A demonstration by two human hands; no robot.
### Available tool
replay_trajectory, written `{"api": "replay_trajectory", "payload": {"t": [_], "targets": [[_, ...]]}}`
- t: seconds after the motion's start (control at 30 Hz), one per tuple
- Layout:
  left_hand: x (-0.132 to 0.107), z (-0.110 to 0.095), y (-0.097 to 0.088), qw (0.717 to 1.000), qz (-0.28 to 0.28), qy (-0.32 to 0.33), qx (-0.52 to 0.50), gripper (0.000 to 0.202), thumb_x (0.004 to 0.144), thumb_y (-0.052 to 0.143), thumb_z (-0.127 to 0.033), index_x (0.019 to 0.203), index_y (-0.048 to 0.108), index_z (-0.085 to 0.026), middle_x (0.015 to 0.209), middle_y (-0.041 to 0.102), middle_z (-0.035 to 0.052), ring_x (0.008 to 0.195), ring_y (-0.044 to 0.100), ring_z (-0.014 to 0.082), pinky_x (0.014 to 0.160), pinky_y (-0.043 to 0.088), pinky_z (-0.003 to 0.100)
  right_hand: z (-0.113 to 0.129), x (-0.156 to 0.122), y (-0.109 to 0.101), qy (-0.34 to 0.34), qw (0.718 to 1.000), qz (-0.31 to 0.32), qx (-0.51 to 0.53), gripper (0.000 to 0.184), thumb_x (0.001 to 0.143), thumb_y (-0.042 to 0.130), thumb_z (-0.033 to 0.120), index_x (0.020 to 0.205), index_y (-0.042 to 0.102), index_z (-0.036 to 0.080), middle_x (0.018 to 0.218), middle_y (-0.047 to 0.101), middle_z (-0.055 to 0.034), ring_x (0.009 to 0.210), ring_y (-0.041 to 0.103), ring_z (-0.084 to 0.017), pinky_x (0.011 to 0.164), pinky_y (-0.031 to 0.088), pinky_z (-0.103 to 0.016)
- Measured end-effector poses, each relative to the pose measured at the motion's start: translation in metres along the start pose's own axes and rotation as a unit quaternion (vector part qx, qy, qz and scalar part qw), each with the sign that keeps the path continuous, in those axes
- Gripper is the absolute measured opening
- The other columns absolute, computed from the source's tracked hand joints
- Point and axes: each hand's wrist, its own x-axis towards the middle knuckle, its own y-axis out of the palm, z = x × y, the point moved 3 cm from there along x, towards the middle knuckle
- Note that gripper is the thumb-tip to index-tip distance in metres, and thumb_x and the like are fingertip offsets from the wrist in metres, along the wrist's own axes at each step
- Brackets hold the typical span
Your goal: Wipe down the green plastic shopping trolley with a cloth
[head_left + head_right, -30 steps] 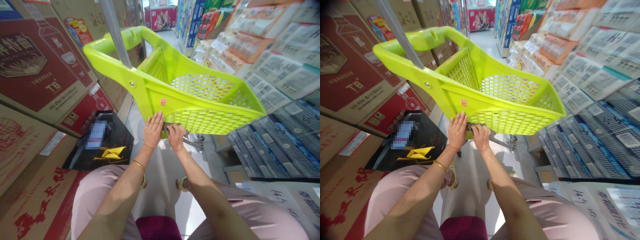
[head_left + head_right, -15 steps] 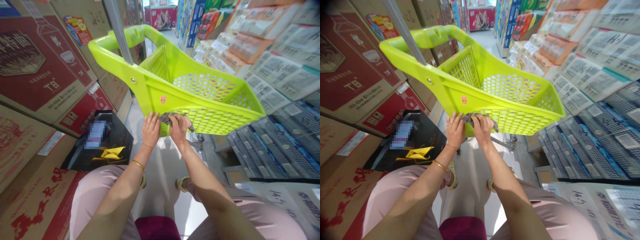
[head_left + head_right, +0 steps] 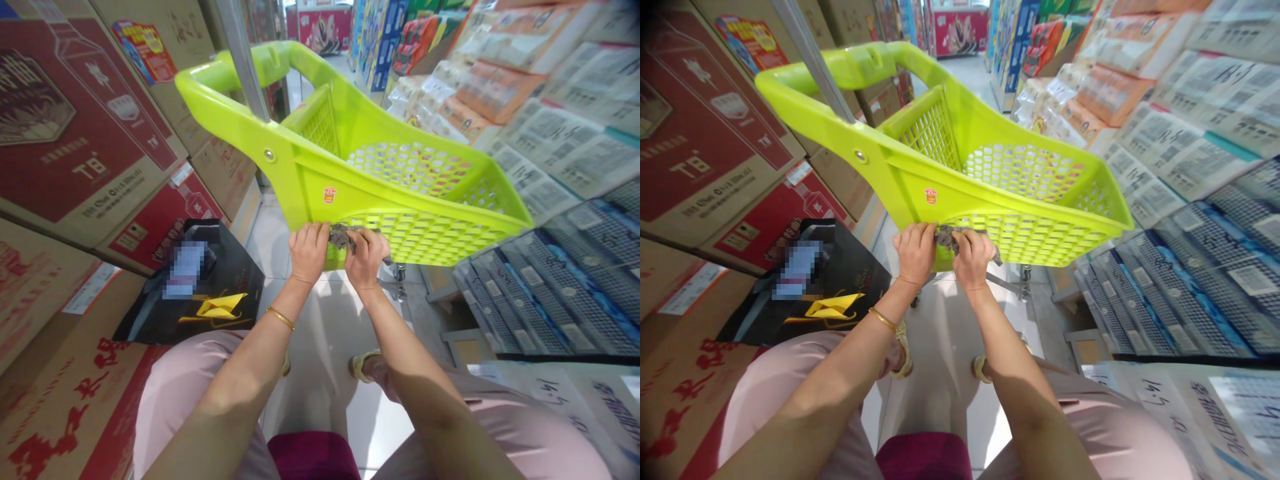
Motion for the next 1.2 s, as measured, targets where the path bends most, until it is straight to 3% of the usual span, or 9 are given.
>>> {"api": "replay_trajectory", "payload": {"t": [0.2, 0.5, 0.73, 0.83, 1.0, 1.2], "targets": [[-0.016, -0.002, 0.011, 1.000, -0.023, 0.010, 0.005, 0.032, 0.096, 0.036, -0.025, 0.111, 0.064, -0.018, 0.104, 0.068, 0.0127, 0.103, 0.060, 0.0207, 0.091, 0.037, 0.034, -0.009, -0.011, -0.003, 0.012, 1.000, 0.008, 0.017, 0.025, 0.088, 0.045, 0.024, 0.101, 0.066, 0.024, 0.100, 0.059, -0.0073, 0.099, 0.048, -0.019, 0.091, 0.034, -0.037], [-0.018, -0.021, 0.012, 0.998, 0.016, 0.050, 0.020, 0.034, 0.095, 0.038, -0.021, 0.121, 0.059, -0.020, 0.119, 0.064, 0.0120, 0.113, 0.056, 0.0229, 0.089, 0.041, 0.034, -0.015, -0.012, -0.011, 0.013, 1.000, -0.003, 0.003, 0.024, 0.088, 0.044, 0.028, 0.101, 0.063, 0.023, 0.100, 0.059, -0.0075, 0.097, 0.050, -0.020, 0.090, 0.036, -0.038], [-0.016, -0.018, 0.014, 0.998, 0.052, 0.046, 0.007, 0.033, 0.093, 0.041, -0.022, 0.119, 0.060, -0.022, 0.121, 0.063, 0.0123, 0.110, 0.055, 0.0245, 0.089, 0.042, 0.038, -0.014, -0.009, -0.011, 0.018, 1.000, -0.003, 0.018, 0.024, 0.088, 0.045, 0.027, 0.101, 0.065, 0.023, 0.101, 0.058, -0.0076, 0.099, 0.049, -0.020, 0.092, 0.036, -0.038], [-0.014, -0.016, 0.013, 0.998, 0.040, 0.057, -0.002, 0.025, 0.091, 0.046, -0.028, 0.101, 0.067, -0.020, 0.112, 0.064, 0.0135, 0.109, 0.053, 0.0257, 0.090, 0.042, 0.040, -0.009, 0.002, -0.007, -0.001, 0.999, -0.028, 0.029, 0.024, 0.089, 0.045, 0.028, 0.100, 0.065, 0.023, 0.101, 0.058, -0.0076, 0.100, 0.048, -0.019, 0.094, 0.035, -0.036], [-0.015, -0.008, 0.016, 0.999, 0.013, 0.040, -0.011, 0.028, 0.094, 0.042, -0.025, 0.088, 0.069, -0.022, 0.091, 0.064, 0.0088, 0.101, 0.053, 0.0214, 0.088, 0.042, 0.036, -0.006, 0.005, 0.011, 0.000, 1.000, 0.016, -0.012, 0.025, 0.090, 0.043, 0.028, 0.094, 0.068, 0.027, 0.096, 0.059, -0.0062, 0.093, 0.049, -0.018, 0.089, 0.035, -0.034], [-0.017, -0.004, 0.014, 0.999, -0.014, 0.035, -0.026, 0.030, 0.095, 0.039, -0.025, 0.097, 0.069, -0.023, 0.102, 0.065, 0.0074, 0.102, 0.051, 0.0210, 0.089, 0.041, 0.035, -0.006, -0.028, 0.020, -0.008, 0.998, 0.057, -0.006, 0.026, 0.089, 0.044, 0.021, 0.089, 0.069, 0.025, 0.090, 0.060, -0.0055, 0.086, 0.046, -0.017, 0.083, 0.033, -0.032]]}}
